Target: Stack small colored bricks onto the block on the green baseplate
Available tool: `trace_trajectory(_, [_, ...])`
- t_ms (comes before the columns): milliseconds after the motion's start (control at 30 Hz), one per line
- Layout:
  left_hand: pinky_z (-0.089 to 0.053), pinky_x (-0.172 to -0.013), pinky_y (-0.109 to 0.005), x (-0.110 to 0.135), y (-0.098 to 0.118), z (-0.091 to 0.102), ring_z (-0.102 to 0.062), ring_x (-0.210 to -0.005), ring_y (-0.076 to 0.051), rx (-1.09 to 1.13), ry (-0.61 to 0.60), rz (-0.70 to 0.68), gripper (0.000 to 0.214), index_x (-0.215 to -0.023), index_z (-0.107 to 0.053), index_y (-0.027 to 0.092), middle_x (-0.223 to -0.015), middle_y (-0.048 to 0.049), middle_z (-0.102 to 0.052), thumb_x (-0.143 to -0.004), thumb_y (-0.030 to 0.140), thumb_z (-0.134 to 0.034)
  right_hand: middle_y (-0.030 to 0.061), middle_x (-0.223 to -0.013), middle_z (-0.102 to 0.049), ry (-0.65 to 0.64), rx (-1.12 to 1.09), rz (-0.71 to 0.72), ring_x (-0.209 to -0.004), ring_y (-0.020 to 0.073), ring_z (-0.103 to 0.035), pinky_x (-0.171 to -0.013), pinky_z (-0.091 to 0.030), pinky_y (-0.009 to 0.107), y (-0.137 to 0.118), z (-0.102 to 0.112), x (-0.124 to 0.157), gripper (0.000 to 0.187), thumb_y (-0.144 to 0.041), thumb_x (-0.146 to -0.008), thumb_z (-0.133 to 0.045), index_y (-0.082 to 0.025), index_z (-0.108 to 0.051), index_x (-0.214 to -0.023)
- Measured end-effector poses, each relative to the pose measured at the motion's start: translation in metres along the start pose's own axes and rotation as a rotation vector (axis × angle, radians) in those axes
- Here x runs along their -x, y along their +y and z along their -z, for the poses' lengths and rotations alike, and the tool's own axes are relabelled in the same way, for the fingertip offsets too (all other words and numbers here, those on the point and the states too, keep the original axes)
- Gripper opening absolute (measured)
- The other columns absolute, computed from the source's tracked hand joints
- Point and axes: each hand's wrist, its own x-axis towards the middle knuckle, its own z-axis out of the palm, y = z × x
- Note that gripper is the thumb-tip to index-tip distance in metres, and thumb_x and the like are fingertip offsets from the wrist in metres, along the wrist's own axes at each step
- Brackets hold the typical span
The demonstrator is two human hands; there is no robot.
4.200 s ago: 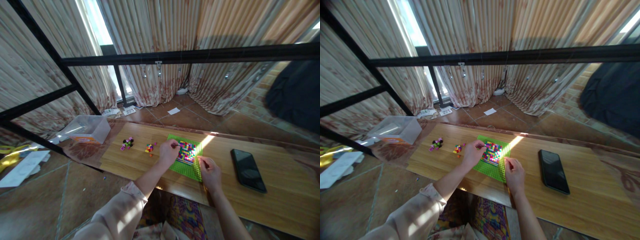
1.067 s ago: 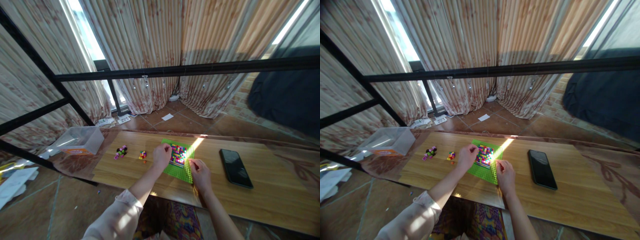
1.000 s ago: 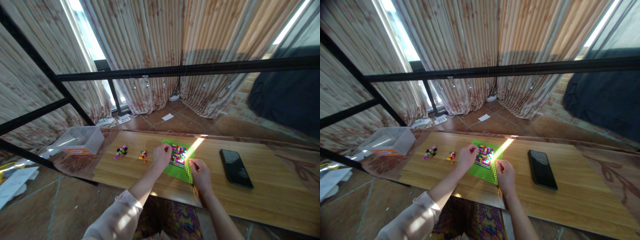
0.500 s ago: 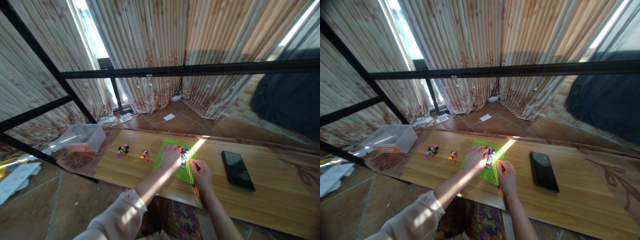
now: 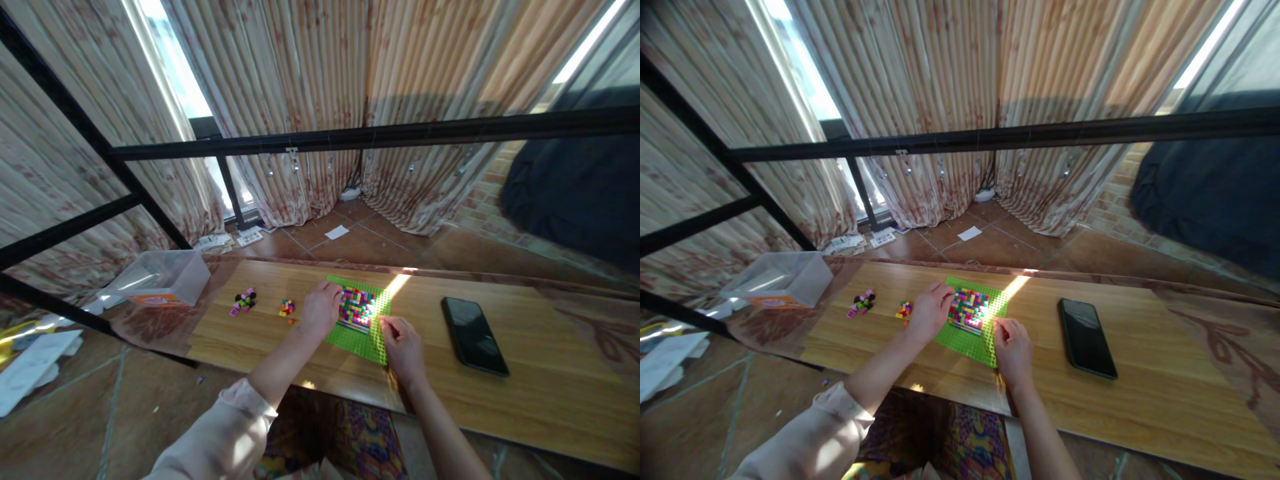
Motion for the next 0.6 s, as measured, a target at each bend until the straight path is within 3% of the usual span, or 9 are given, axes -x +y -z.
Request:
trace_trajectory(133, [-0.046, -0.077, -0.027, -0.003, -0.005, 0.0, -0.059, -0.083, -0.016, 0.074, -0.027, -0.012, 0.015, -0.085, -0.066, 0.019, -0.089, -0.0034, -0.064, -0.086, 0.015, -0.052, 0.0068, -0.086, -0.07, 0.005, -0.001, 0.004, -0.08, 0.0201, -0.06, -0.074, -0.044, 0.031, 0.0, 0.0, 0.0, 0.03, -0.035, -0.086, -0.045, -0.019, -0.07, -0.088])
trace_trajectory(367, [-0.048, -0.086, -0.032, -0.005, 0.004, -0.011, -0.061, -0.091, -0.019, 0.091, -0.021, -0.002, 0.034, -0.117, -0.059, 0.019, -0.102, -0.0055, -0.068, -0.084, 0.014, -0.052, 0.0067, -0.087, -0.07, 0.004, 0.011, 0.005, -0.081, 0.0203, -0.06, -0.075, -0.044, 0.031, 0.0, 0.0, 0.001, 0.031, -0.036, -0.086, -0.045, -0.019, -0.071, -0.089])
trace_trajectory(600, [-0.048, -0.088, -0.036, -0.007, 0.01, -0.018, -0.061, -0.09, -0.021, 0.071, -0.039, 0.011, 0.039, -0.12, -0.059, 0.016, -0.098, -0.009, -0.068, -0.082, 0.009, -0.05, 0.007, -0.087, -0.07, -0.001, -0.005, -0.012, -0.08, 0.0203, -0.06, -0.074, -0.044, 0.031, 0.001, 0.0, 0.001, 0.03, -0.036, -0.086, -0.046, -0.019, -0.07, -0.088])
